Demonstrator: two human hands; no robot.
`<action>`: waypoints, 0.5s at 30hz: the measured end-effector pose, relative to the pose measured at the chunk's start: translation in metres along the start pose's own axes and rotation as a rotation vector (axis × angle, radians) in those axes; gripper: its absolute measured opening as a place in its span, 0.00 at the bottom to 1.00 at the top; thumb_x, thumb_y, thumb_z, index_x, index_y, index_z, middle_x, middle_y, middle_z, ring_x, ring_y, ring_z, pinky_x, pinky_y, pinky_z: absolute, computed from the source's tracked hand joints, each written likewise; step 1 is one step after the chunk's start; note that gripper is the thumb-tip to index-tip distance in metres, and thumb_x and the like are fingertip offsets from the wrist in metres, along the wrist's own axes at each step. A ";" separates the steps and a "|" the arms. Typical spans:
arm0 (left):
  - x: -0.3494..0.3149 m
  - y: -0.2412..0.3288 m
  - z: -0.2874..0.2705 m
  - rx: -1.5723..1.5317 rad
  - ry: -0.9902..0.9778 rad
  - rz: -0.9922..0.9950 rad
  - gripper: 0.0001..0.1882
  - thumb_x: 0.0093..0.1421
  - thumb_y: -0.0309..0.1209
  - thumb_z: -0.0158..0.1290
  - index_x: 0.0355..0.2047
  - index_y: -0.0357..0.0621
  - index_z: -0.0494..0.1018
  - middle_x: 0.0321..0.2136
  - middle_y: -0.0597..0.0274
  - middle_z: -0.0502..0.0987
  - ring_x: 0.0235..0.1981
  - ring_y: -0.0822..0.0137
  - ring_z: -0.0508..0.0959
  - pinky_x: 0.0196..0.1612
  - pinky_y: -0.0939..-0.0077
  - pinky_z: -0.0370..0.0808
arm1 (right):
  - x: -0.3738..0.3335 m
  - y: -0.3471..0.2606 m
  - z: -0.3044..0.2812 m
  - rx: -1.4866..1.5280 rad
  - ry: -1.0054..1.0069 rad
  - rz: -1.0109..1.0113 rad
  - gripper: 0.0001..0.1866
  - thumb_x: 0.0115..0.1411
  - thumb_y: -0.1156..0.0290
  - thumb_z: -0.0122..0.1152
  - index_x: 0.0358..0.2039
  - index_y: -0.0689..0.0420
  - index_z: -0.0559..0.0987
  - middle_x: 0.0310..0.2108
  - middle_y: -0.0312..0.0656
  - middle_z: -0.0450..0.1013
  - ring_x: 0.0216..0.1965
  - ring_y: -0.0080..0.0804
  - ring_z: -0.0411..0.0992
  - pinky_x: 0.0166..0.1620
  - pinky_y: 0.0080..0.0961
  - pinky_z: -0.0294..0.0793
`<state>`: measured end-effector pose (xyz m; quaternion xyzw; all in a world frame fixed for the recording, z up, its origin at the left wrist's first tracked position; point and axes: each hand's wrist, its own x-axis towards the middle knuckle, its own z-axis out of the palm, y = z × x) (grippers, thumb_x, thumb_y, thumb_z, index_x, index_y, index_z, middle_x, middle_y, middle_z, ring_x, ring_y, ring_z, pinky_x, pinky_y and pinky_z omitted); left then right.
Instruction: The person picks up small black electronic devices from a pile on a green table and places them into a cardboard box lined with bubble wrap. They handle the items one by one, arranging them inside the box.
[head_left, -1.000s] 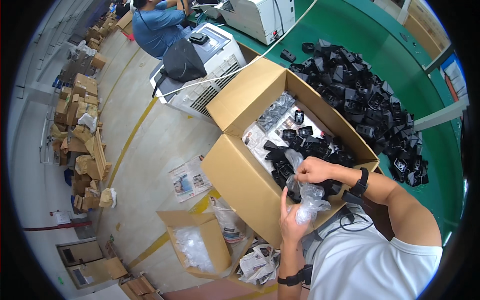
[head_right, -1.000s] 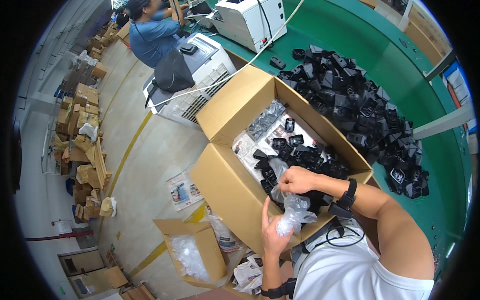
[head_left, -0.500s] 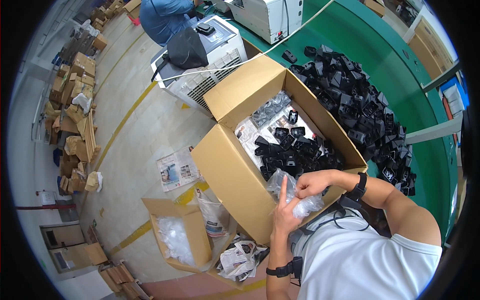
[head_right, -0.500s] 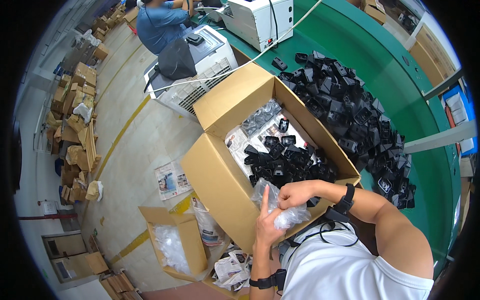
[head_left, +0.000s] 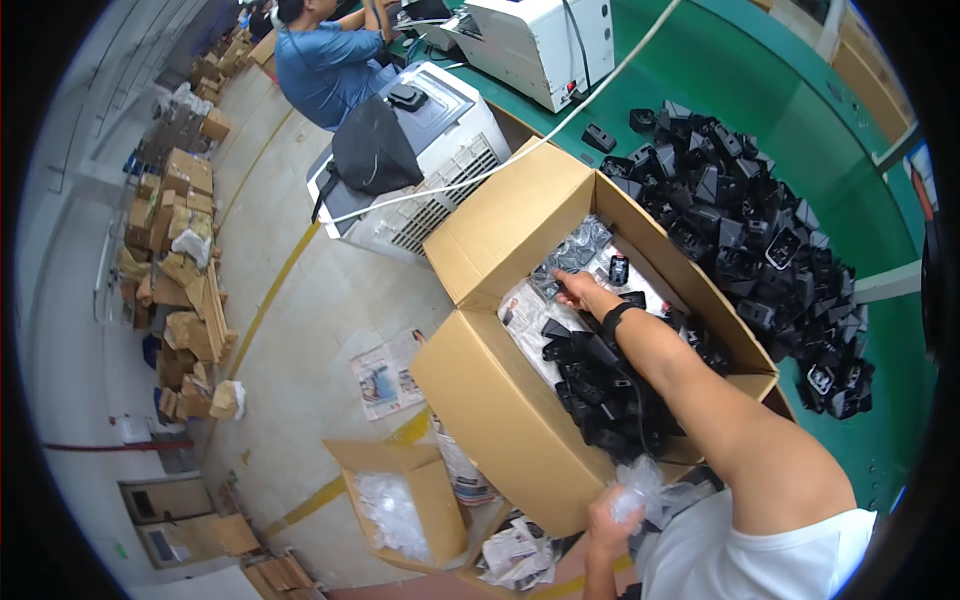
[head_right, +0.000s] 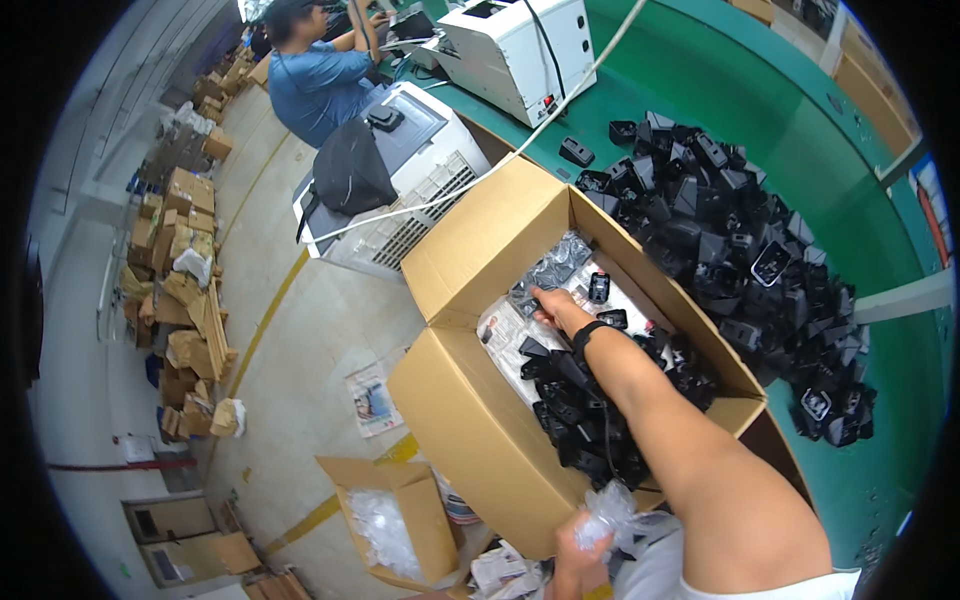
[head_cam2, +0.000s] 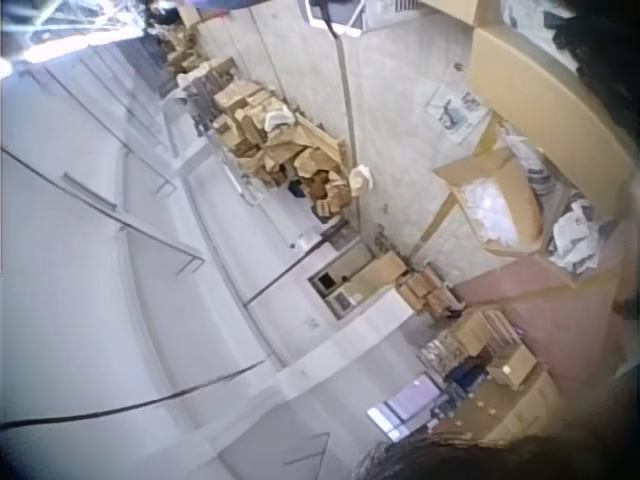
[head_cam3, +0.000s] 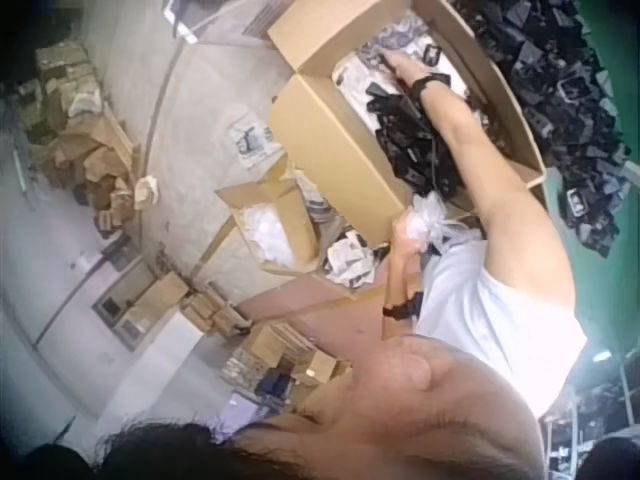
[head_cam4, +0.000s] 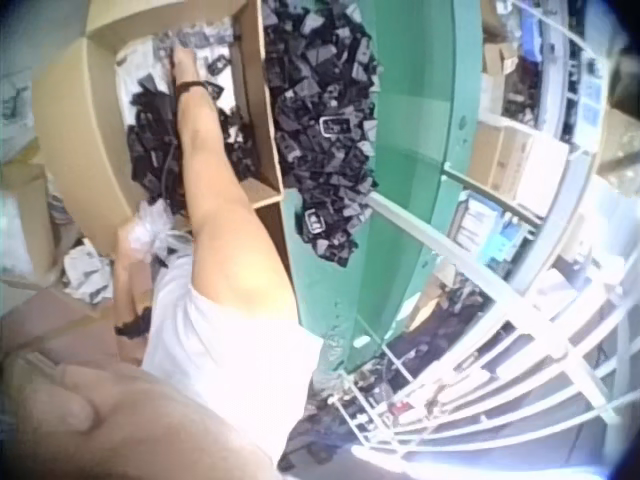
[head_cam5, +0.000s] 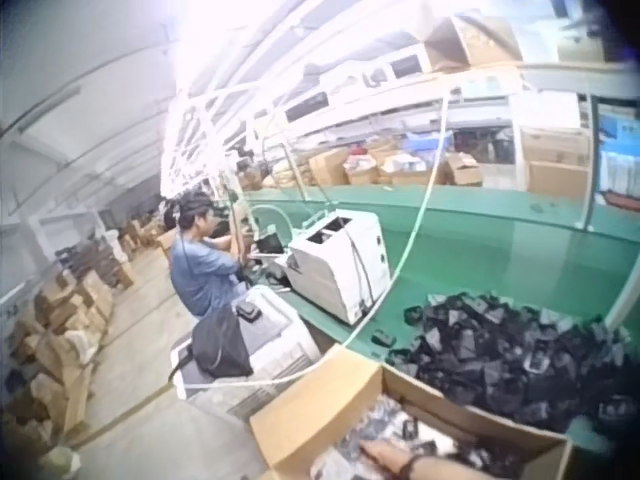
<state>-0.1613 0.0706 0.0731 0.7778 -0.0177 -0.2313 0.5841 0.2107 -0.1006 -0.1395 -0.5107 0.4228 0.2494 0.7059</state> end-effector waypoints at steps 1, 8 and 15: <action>-0.001 0.002 -0.001 0.018 0.033 0.039 0.13 0.45 0.27 0.62 0.32 0.38 0.76 0.25 0.58 0.77 0.26 0.68 0.77 0.33 0.73 0.73 | 0.013 0.006 0.006 0.018 0.031 -0.056 0.26 0.59 0.49 0.58 0.22 0.62 0.76 0.13 0.40 0.71 0.12 0.27 0.68 0.16 0.23 0.67; 0.001 0.002 -0.004 -0.101 0.061 -0.077 0.17 0.44 0.27 0.63 0.35 0.37 0.74 0.30 0.53 0.77 0.31 0.61 0.78 0.37 0.69 0.74 | 0.023 0.027 0.001 -0.418 0.315 -0.516 0.22 0.61 0.57 0.58 0.15 0.57 0.76 0.12 0.36 0.71 0.12 0.24 0.65 0.19 0.21 0.65; 0.045 0.063 -0.013 -0.091 0.177 -0.017 0.49 0.44 0.24 0.62 0.65 0.37 0.48 0.30 0.56 0.77 0.31 0.66 0.76 0.37 0.72 0.73 | -0.136 0.012 -0.029 -0.569 -0.380 -0.509 0.20 0.62 0.58 0.56 0.19 0.58 0.76 0.14 0.32 0.70 0.15 0.19 0.64 0.21 0.21 0.63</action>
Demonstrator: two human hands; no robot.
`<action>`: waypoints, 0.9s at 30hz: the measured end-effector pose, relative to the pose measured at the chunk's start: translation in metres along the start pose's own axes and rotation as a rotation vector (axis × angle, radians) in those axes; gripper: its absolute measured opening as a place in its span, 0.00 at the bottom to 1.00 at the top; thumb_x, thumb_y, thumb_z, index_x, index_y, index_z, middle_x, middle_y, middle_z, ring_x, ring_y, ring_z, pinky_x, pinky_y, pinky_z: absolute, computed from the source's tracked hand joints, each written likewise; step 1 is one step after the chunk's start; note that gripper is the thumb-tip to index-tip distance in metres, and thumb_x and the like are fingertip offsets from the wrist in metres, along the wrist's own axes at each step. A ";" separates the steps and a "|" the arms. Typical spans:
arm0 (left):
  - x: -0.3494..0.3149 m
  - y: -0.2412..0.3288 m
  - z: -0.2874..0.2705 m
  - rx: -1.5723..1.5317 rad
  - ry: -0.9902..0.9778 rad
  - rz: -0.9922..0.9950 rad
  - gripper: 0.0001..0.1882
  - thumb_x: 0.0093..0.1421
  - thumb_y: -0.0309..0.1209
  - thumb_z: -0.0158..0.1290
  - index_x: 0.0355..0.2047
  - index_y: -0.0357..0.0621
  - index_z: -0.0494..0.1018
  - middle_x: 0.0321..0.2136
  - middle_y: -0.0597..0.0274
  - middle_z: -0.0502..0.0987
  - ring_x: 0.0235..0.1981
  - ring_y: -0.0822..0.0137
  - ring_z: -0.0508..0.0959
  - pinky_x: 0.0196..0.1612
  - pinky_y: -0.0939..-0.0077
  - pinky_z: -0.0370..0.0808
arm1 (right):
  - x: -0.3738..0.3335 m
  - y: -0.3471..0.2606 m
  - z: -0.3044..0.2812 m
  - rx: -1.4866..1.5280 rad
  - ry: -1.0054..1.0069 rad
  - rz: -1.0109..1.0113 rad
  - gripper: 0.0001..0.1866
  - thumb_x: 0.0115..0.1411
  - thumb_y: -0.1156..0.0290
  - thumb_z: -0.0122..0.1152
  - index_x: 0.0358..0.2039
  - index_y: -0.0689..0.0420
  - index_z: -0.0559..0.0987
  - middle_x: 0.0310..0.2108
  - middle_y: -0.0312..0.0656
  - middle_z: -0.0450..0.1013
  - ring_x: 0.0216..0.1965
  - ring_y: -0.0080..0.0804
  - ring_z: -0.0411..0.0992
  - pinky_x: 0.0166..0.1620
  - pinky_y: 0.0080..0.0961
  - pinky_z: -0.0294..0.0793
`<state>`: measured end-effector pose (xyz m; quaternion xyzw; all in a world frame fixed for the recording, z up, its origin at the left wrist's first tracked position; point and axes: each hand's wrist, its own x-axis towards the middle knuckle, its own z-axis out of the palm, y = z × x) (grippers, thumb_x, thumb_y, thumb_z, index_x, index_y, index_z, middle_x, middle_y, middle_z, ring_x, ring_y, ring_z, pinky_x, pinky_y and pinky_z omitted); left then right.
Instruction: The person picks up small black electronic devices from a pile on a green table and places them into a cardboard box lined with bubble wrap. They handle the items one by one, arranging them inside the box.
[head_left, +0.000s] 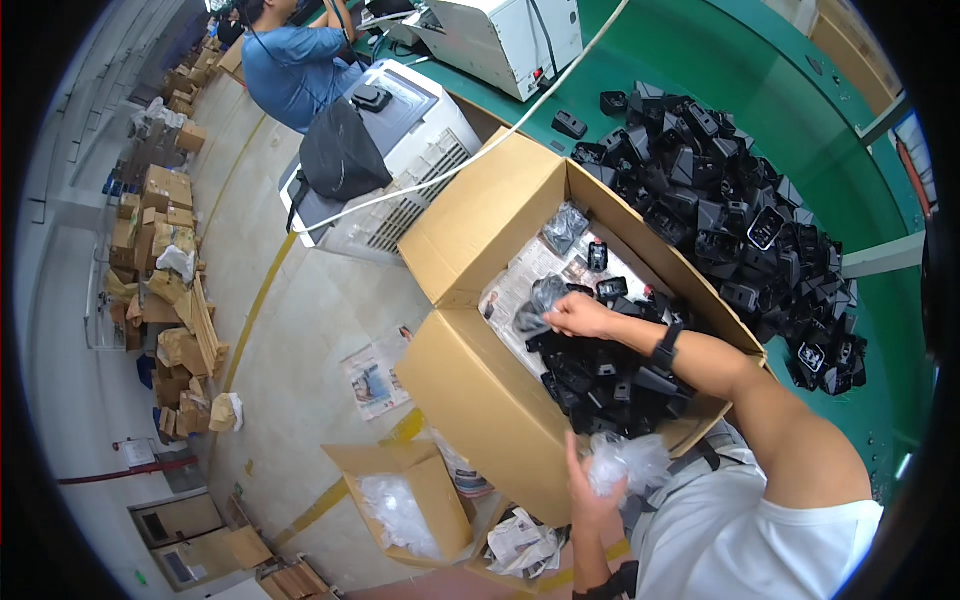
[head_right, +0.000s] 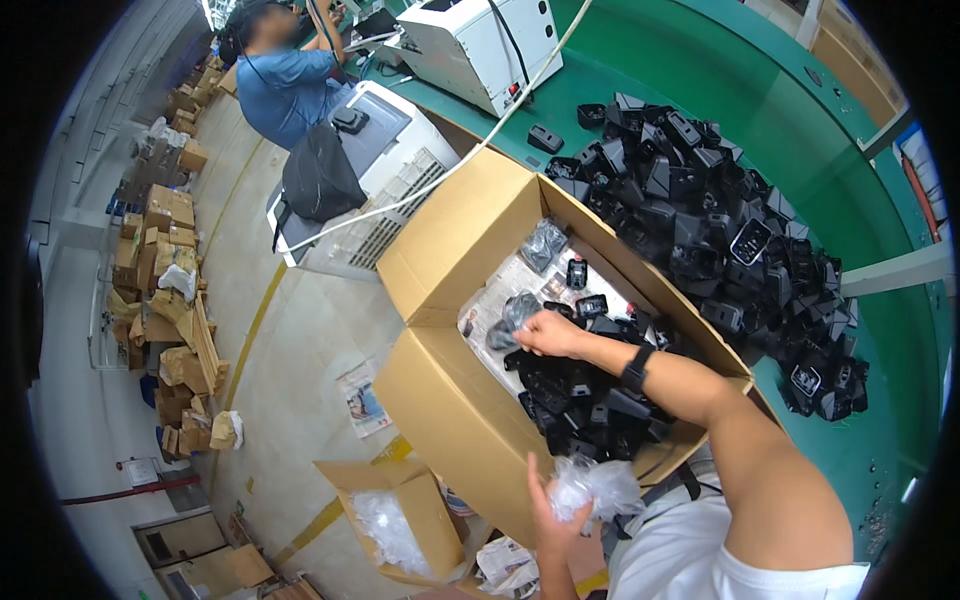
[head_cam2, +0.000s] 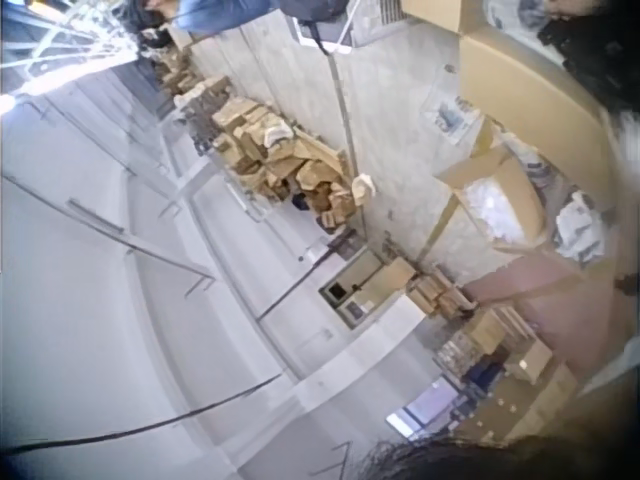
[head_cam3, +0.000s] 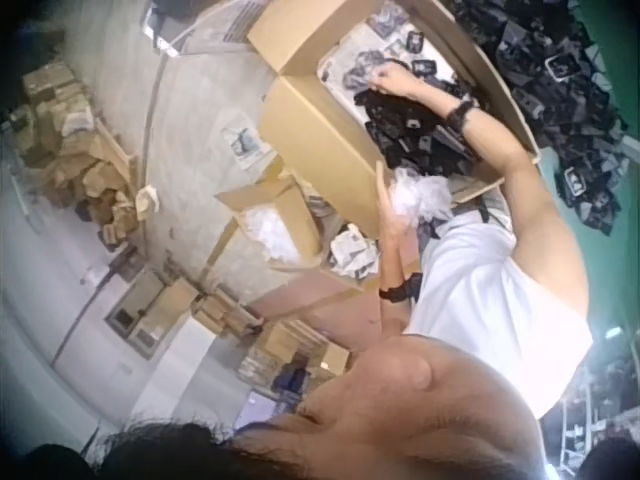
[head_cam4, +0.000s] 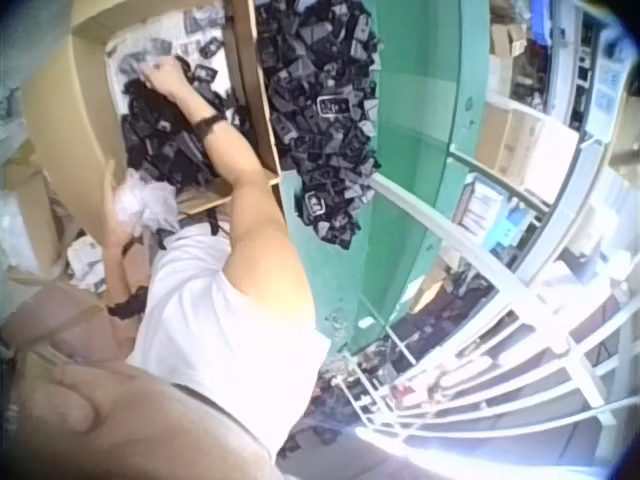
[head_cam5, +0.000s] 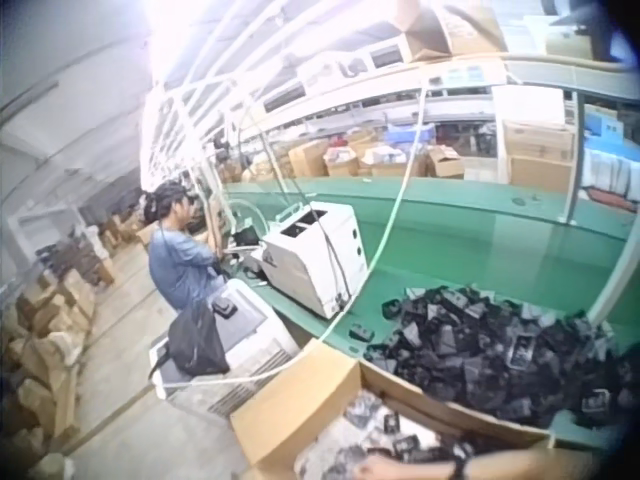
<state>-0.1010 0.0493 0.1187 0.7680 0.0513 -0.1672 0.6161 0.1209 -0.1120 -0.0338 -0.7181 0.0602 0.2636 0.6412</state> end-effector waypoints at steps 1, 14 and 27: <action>0.004 0.001 0.000 0.015 -0.003 -0.014 0.52 0.44 0.24 0.63 0.66 0.38 0.43 0.30 0.56 0.77 0.31 0.66 0.76 0.37 0.72 0.73 | -0.022 -0.002 -0.006 -0.009 -0.118 0.017 0.21 0.62 0.58 0.56 0.18 0.59 0.76 0.13 0.33 0.70 0.15 0.20 0.65 0.21 0.22 0.63; 0.027 0.008 0.020 0.038 -0.029 -0.017 0.54 0.45 0.22 0.59 0.68 0.41 0.39 0.29 0.56 0.76 0.29 0.67 0.76 0.36 0.75 0.73 | -0.129 -0.017 -0.051 0.316 -0.511 0.275 0.19 0.66 0.59 0.52 0.21 0.56 0.71 0.12 0.26 0.58 0.13 0.13 0.52 0.16 0.15 0.49; 0.018 -0.078 0.061 -0.225 0.058 -0.231 0.43 0.48 0.29 0.60 0.64 0.46 0.55 0.36 0.49 0.77 0.36 0.57 0.78 0.43 0.67 0.74 | -0.164 0.049 -0.077 -0.375 0.226 0.146 0.19 0.62 0.56 0.53 0.26 0.57 0.81 0.24 0.38 0.77 0.28 0.27 0.75 0.34 0.29 0.75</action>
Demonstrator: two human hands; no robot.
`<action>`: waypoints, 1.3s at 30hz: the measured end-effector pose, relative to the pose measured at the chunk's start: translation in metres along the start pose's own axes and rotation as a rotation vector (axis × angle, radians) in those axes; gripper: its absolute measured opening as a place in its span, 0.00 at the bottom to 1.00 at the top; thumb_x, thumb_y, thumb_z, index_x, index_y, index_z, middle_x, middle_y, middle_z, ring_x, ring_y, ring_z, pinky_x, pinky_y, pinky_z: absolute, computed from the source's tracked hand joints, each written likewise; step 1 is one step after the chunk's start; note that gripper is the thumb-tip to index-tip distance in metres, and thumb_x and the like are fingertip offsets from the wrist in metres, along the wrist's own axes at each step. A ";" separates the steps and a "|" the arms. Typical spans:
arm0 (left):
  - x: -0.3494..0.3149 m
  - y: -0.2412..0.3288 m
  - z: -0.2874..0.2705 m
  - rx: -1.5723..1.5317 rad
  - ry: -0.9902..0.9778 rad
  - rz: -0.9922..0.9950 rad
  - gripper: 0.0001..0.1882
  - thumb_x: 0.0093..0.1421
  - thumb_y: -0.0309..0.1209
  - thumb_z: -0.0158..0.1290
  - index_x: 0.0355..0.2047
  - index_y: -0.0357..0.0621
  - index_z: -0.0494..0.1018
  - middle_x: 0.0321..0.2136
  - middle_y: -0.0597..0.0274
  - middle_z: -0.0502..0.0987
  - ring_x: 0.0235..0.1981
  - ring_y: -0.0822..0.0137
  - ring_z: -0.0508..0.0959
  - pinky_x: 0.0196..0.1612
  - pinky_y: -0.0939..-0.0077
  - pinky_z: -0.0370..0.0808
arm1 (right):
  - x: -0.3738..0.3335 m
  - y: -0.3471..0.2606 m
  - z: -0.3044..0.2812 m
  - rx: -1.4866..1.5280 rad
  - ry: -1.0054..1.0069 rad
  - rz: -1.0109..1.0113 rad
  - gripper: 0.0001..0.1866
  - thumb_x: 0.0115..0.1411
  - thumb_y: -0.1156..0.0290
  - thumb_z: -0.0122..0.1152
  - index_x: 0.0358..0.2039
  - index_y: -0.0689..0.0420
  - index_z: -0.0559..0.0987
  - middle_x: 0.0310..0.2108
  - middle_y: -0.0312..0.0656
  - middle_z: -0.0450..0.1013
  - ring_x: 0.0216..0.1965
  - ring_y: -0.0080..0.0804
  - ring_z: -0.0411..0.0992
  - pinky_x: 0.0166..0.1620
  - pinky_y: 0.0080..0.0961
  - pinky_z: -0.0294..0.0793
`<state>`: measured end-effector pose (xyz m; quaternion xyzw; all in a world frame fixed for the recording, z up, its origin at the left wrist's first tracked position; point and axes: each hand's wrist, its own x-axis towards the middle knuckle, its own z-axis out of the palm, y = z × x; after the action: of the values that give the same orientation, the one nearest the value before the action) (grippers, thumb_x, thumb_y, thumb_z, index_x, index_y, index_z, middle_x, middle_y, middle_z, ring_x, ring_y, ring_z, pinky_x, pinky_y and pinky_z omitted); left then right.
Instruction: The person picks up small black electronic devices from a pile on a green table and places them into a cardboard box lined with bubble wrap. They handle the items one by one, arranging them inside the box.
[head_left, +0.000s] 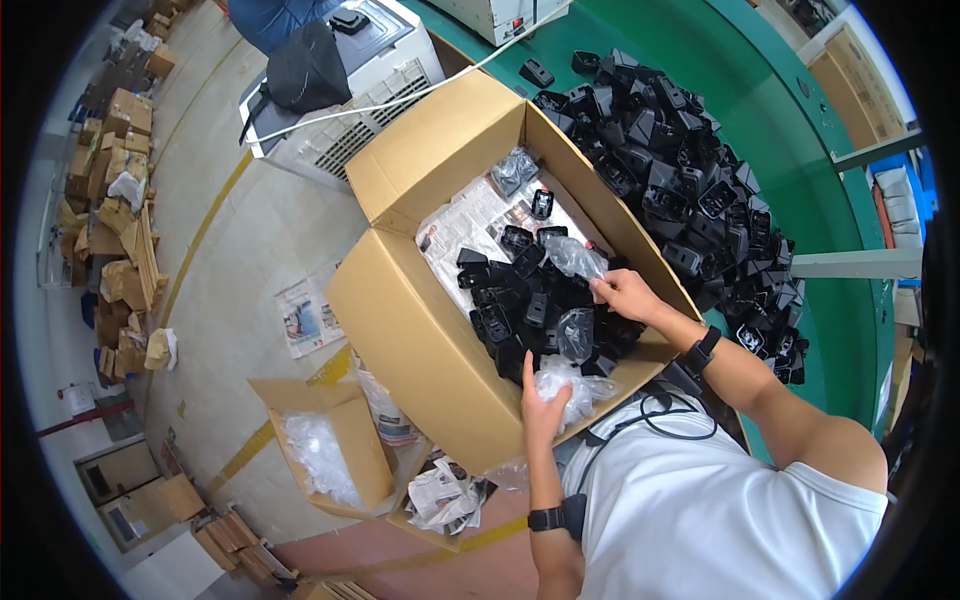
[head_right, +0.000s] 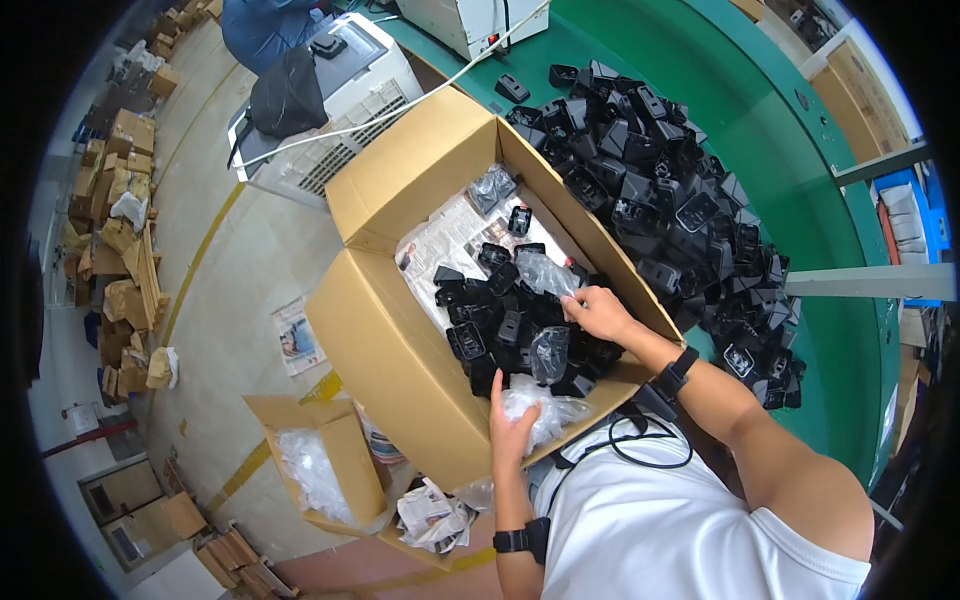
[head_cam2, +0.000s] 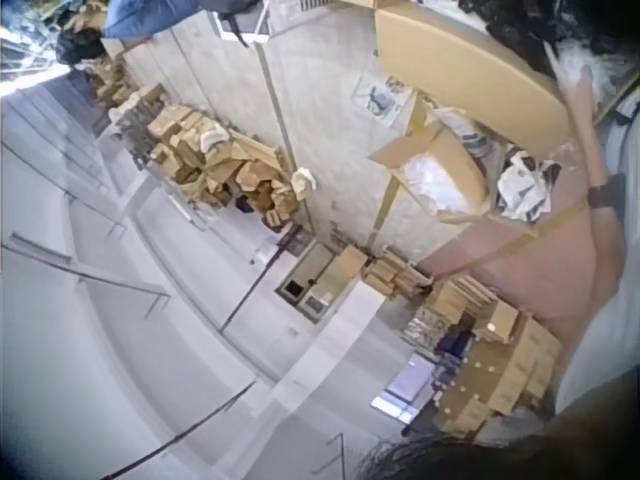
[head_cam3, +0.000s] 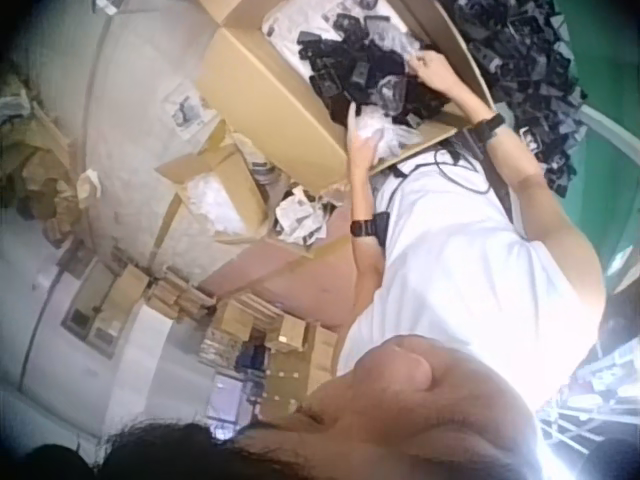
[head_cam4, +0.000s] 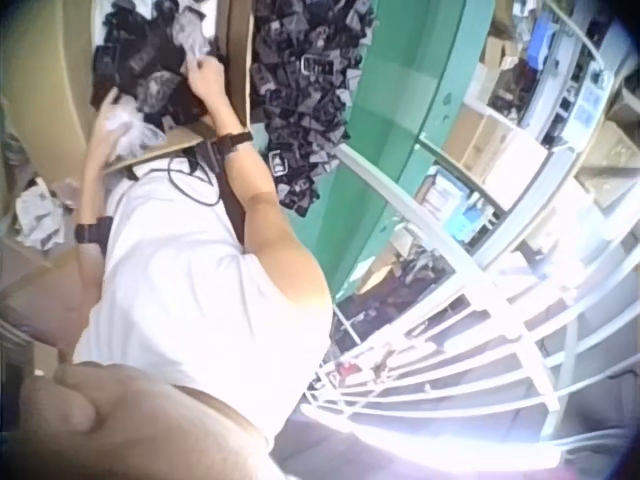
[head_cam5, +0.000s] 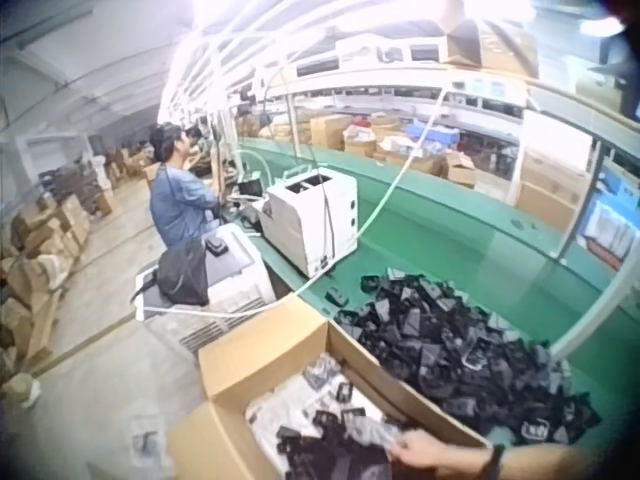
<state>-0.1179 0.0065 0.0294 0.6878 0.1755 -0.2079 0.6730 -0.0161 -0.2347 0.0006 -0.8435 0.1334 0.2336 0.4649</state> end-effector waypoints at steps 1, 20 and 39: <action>0.000 -0.001 0.004 0.170 -0.024 -0.060 0.44 0.47 0.30 0.60 0.64 0.44 0.55 0.37 0.48 0.77 0.37 0.57 0.78 0.44 0.67 0.74 | -0.003 0.005 0.000 0.138 -0.104 0.133 0.18 0.62 0.56 0.53 0.26 0.57 0.81 0.26 0.37 0.78 0.28 0.28 0.75 0.34 0.29 0.76; 0.023 -0.023 0.020 0.607 -0.109 0.076 0.27 0.44 0.36 0.60 0.47 0.48 0.73 0.37 0.47 0.79 0.41 0.48 0.78 0.44 0.60 0.74 | -0.058 0.019 0.039 0.361 -0.378 0.304 0.10 0.55 0.68 0.59 0.22 0.61 0.80 0.21 0.39 0.76 0.25 0.27 0.76 0.29 0.23 0.75; 0.025 -0.022 0.018 0.669 -0.135 0.059 0.25 0.48 0.38 0.60 0.48 0.52 0.71 0.41 0.51 0.78 0.44 0.47 0.76 0.47 0.56 0.73 | -0.005 -0.061 -0.003 0.232 -0.390 -0.080 0.16 0.51 0.78 0.61 0.41 0.64 0.71 0.26 0.38 0.72 0.25 0.23 0.72 0.30 0.21 0.72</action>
<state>-0.1087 -0.0119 -0.0023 0.8599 0.0328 -0.2795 0.4260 0.0075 -0.2050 0.0488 -0.7279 0.0335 0.3568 0.5845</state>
